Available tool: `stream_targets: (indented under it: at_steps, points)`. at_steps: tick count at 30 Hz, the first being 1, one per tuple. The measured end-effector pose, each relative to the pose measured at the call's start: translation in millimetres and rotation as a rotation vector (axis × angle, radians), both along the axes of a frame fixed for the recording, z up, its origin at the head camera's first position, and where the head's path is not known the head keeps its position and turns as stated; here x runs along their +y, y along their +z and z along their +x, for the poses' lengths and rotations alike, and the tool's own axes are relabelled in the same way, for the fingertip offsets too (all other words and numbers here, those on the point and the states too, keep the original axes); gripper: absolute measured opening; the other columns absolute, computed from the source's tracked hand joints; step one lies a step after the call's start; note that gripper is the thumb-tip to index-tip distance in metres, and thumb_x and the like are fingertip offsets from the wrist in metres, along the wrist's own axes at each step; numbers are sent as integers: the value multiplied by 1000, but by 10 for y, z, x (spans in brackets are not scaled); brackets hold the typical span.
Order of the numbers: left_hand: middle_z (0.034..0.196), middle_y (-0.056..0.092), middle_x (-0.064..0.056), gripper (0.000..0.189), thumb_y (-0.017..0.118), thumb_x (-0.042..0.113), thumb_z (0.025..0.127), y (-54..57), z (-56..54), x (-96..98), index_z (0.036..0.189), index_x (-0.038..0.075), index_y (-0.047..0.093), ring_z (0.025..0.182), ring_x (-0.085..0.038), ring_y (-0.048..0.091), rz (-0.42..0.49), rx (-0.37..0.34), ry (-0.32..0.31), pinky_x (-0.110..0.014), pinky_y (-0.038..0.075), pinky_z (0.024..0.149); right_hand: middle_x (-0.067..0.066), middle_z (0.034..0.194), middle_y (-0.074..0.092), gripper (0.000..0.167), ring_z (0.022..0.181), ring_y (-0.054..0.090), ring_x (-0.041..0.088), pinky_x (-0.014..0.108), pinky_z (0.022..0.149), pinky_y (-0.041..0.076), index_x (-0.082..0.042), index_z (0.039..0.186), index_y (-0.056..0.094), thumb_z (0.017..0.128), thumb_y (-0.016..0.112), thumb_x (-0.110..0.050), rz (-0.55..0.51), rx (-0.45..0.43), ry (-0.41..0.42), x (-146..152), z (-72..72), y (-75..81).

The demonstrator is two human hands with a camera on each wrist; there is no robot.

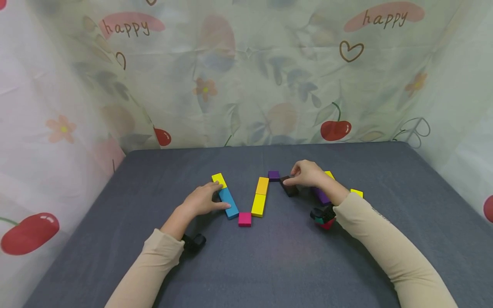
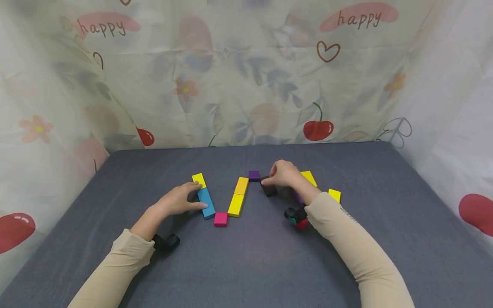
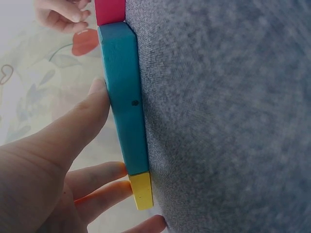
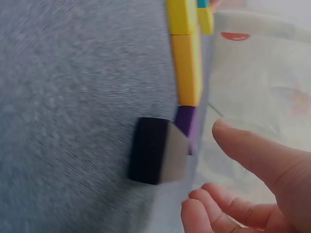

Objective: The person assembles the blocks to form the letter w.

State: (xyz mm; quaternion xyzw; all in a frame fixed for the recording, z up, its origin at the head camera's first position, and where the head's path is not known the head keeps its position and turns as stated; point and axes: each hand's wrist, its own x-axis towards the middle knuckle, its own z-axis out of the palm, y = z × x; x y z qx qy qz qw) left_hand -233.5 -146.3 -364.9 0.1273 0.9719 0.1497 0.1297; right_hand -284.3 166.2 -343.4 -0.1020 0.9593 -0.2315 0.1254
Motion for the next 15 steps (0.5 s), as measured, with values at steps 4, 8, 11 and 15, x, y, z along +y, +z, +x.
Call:
stream_targets:
  at_steps: [4,8,11,15]
  points:
    - [148,35,-19,75,65,45,84,2,-2,2,141,3,39,135,-39,35,4,-2,0,-53,34,107,15,99,66,39,84,62,23,32,72,52,0,104,62,83,68,-32,-68,31,35,109,79,79]
    - [149,35,-19,75,65,45,84,-1,-7,1,141,4,39,136,-38,35,4,-4,-1,-53,34,108,16,100,66,38,87,62,23,33,71,51,0,107,61,84,67,-30,-92,46,40,239,168,128]
    - [149,35,-19,75,65,45,84,-10,-10,-1,141,4,39,135,-38,35,3,-5,2,-53,34,107,17,100,65,40,88,61,25,33,71,51,2,109,61,85,67,-29,-82,57,28,332,227,136]
    - [149,35,-19,75,65,45,84,-24,-13,-6,141,4,39,135,-39,35,4,-5,5,-54,35,107,17,97,65,42,87,59,25,36,74,52,4,109,61,84,68,-29,-51,75,17,457,292,117]
